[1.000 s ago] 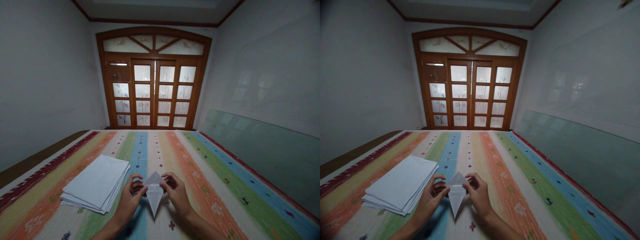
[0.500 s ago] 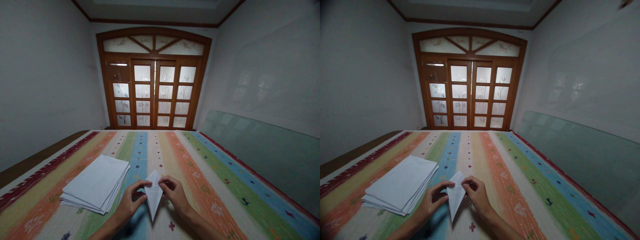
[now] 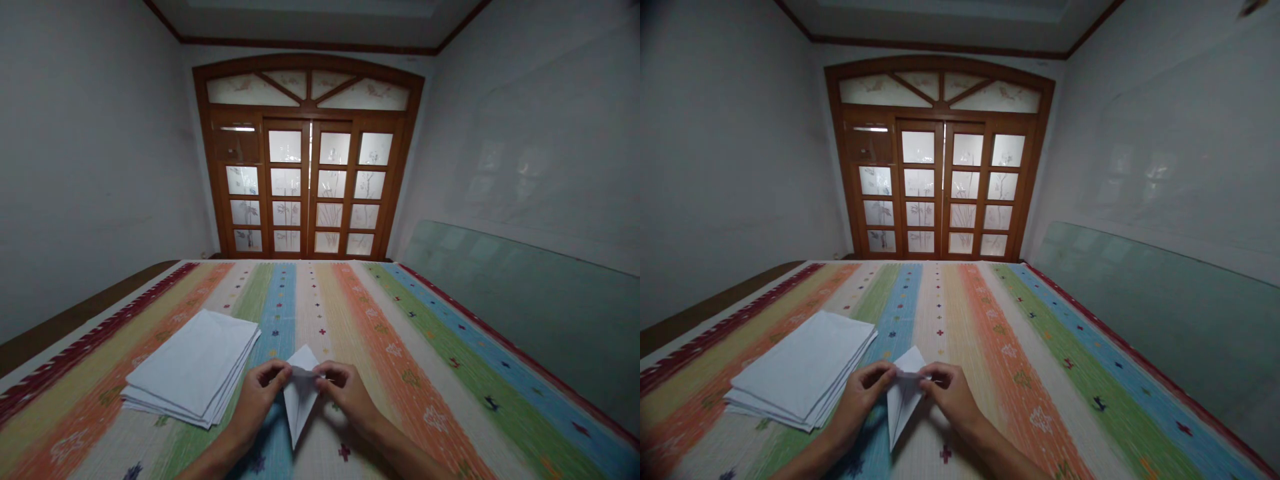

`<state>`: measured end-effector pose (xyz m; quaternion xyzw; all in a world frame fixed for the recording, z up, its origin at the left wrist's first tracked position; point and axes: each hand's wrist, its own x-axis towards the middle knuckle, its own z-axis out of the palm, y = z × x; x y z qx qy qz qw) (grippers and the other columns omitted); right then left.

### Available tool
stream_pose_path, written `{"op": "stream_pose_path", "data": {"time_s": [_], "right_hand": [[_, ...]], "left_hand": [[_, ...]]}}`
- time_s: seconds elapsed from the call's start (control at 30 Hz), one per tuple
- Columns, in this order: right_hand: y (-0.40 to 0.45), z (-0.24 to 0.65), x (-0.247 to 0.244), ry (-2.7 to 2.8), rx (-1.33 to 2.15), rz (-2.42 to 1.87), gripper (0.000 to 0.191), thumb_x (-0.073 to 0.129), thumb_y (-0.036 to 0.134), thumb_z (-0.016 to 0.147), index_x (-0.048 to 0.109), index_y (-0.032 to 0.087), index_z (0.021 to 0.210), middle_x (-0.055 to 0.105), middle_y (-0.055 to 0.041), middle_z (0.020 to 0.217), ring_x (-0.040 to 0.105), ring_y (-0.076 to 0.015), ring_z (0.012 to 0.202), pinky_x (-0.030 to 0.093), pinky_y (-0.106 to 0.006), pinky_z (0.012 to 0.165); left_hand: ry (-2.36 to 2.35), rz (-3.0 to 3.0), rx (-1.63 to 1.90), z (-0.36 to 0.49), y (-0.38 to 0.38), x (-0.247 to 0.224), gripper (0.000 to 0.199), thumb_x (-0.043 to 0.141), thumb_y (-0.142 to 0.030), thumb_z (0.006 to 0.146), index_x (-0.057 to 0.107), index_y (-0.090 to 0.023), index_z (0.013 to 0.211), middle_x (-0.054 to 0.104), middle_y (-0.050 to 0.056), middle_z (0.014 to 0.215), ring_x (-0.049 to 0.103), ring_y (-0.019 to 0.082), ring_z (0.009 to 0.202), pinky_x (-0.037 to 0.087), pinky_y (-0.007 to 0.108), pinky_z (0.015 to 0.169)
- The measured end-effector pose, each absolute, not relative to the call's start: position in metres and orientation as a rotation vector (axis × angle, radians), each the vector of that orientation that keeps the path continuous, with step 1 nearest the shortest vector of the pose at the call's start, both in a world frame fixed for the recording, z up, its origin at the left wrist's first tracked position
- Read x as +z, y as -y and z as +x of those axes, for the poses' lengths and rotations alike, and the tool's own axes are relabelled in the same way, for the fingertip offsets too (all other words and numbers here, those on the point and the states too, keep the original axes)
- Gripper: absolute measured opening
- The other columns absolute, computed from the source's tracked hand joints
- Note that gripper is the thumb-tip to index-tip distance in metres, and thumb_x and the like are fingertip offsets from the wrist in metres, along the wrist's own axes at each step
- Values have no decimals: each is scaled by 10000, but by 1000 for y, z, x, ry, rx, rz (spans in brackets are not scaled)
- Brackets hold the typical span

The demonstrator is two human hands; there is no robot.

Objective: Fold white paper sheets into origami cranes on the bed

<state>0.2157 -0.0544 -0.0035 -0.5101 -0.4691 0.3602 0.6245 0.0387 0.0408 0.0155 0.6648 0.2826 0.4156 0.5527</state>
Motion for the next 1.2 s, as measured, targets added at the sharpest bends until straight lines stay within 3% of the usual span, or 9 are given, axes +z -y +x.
{"op": "stream_pose_path", "data": {"time_s": [0.13, 0.27, 0.43, 0.6, 0.7, 0.83, 1.0, 1.13, 1.2], "right_hand": [[51, 215, -7, 1008, 750, -1206, 359, 829, 513, 729, 743, 170, 667, 684, -28, 627, 636, -178, 597, 504, -272, 590], [51, 212, -6, 943, 715, -1205, 407, 853, 556, 690, 722, 172, 726, 700, -30, 679, 665, -192, 642, 508, -269, 595], [53, 206, -2, 896, 730, -1157, 454, 861, 562, 686, 673, 190, 867, 698, -5, 654, 668, -189, 616, 511, -266, 585], [55, 202, 0, 879, 746, -1151, 465, 850, 552, 703, 652, 195, 926, 696, 6, 625, 648, -181, 579, 501, -260, 553], [55, 201, 1, 868, 725, -1174, 455, 855, 548, 690, 659, 187, 885, 702, -9, 633, 654, -189, 593, 504, -263, 553], [56, 202, 2, 874, 711, -1163, 431, 850, 523, 702, 658, 185, 889, 700, -12, 643, 642, -181, 604, 497, -252, 559], [57, 202, 3, 881, 684, -1142, 360, 840, 414, 732, 623, 212, 936, 644, 39, 618, 606, -154, 583, 473, -228, 557], [57, 202, 2, 930, 669, -1127, 216, 816, 320, 722, 647, 207, 796, 669, 0, 739, 659, -181, 707, 512, -248, 619], [58, 202, 2, 968, 706, -1129, 203, 818, 265, 680, 702, 203, 836, 705, -30, 843, 685, -208, 790, 528, -262, 648]], "left_hand": [[-636, 1579, 973, 42, -39, 11, 436, 781, -598, 746, 734, -169, 683, 711, 32, 669, 660, 216, 664, 522, 267, 619], [-633, 1566, 1046, 44, -38, 5, 374, 805, -533, 750, 705, -173, 766, 721, 25, 719, 693, 219, 715, 535, 267, 651], [-643, 1567, 1091, 43, -36, 2, 316, 775, -442, 810, 666, -195, 974, 715, -19, 643, 689, 189, 619, 531, 241, 595], [-627, 1745, 1157, 39, -33, 4, 194, 713, -393, 861, 743, -202, 840, 781, 33, 796, 748, 221, 754, 589, 273, 697], [-588, 1837, 1132, 36, -30, 4, 188, 672, -363, 897, 785, -215, 869, 799, 43, 848, 755, 219, 790, 595, 276, 736], [-511, 1849, 1056, 35, -27, 6, 135, 720, -313, 852, 785, -214, 916, 791, 43, 855, 746, 212, 773, 591, 256, 694], [-503, 1667, 861, 40, -27, 9, 251, 774, -233, 743, 761, -194, 990, 791, 55, 902, 748, 236, 808, 597, 283, 722], [-553, 1549, 837, 41, -31, 8, 380, 794, -197, 673, 753, -181, 1050, 784, 82, 1012, 738, 258, 864, 591, 321, 777], [-571, 1522, 849, 41, -33, 7, 402, 796, -212, 672, 749, -176, 1070, 776, 94, 1052, 730, 260, 871, 587, 332, 786]]}}
